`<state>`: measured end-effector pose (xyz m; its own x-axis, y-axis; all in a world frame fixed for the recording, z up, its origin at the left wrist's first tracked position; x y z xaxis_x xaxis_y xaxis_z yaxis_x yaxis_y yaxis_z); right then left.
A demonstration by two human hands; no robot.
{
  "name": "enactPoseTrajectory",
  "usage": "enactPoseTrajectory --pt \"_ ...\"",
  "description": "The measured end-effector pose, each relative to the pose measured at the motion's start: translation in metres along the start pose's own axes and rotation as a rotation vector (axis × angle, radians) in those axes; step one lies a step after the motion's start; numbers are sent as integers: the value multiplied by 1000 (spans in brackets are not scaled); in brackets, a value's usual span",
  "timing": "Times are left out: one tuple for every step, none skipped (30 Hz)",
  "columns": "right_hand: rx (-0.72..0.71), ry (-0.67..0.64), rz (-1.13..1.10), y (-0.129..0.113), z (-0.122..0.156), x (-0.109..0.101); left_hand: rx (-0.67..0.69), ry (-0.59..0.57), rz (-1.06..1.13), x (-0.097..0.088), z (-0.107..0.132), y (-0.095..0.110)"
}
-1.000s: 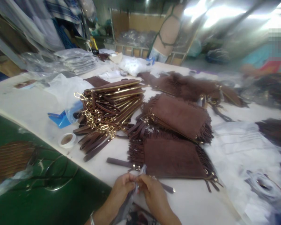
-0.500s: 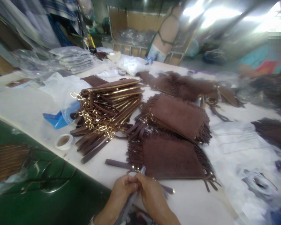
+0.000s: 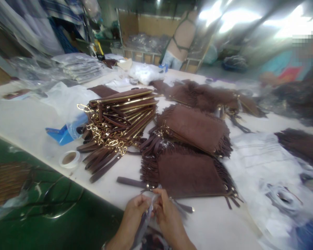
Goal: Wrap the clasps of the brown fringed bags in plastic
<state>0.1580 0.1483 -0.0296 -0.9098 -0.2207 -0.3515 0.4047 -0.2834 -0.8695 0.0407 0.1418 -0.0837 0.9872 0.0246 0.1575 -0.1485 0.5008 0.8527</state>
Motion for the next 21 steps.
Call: enactPoseTrajectory --pt "-1 0 7 0 0 1 -1 -1 8 1 1 0" --pt "-1 -2 20 -1 0 1 1 3 18 1 1 1" --pt "0 -6 31 -1 0 2 1 8 27 0 1 1" --pt "4 -6 36 0 -1 3 2 13 33 0 1 2" --pt "10 -2 31 2 -1 4 5 18 40 0 1 3" --pt "20 7 17 5 -1 4 6 14 52 0 1 3" --pt "36 20 -3 9 -2 4 3 -1 74 2 1 3" --pt "53 35 -27 13 -2 4 -1 -21 104 4 1 3" --pt "68 50 -52 17 -2 4 -8 -42 140 6 1 3" --pt "79 59 -78 20 -3 4 -19 -62 180 8 1 2" --pt "89 59 -108 23 -3 5 -32 -82 219 10 2 2" --pt "94 49 -145 24 -3 6 -41 -101 254 12 3 3" --pt "94 33 -183 24 -3 7 -45 -120 282 14 4 4" --pt "91 15 -217 23 -3 8 -50 -132 303 16 4 6" --pt "85 -2 -246 22 -3 9 -58 -139 318 17 5 8" --pt "75 -13 -267 20 -3 9 -70 -141 324 18 6 10" --pt "57 -17 -279 17 -3 9 -82 -136 322 18 6 11" --pt "36 -17 -283 15 -3 8 -95 -126 317 17 6 12" --pt "14 -18 -282 13 -3 7 -108 -118 314 17 5 13" --pt "-5 -21 -276 12 -3 7 -117 -115 314 17 5 13" --pt "-18 -21 -262 11 -2 7 -120 -117 318 17 5 14"
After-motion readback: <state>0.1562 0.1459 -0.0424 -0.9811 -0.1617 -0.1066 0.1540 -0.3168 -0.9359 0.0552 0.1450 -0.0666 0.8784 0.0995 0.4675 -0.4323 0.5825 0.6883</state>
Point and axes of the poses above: each hand's wrist, its own z-axis away from the middle knuckle, its own x-axis out of the palm, y = z × x, the point moved 10 cm from there along -z, towards the middle knuckle, and after that the axes turned 8 degrees about x, right-handed, at the moved point
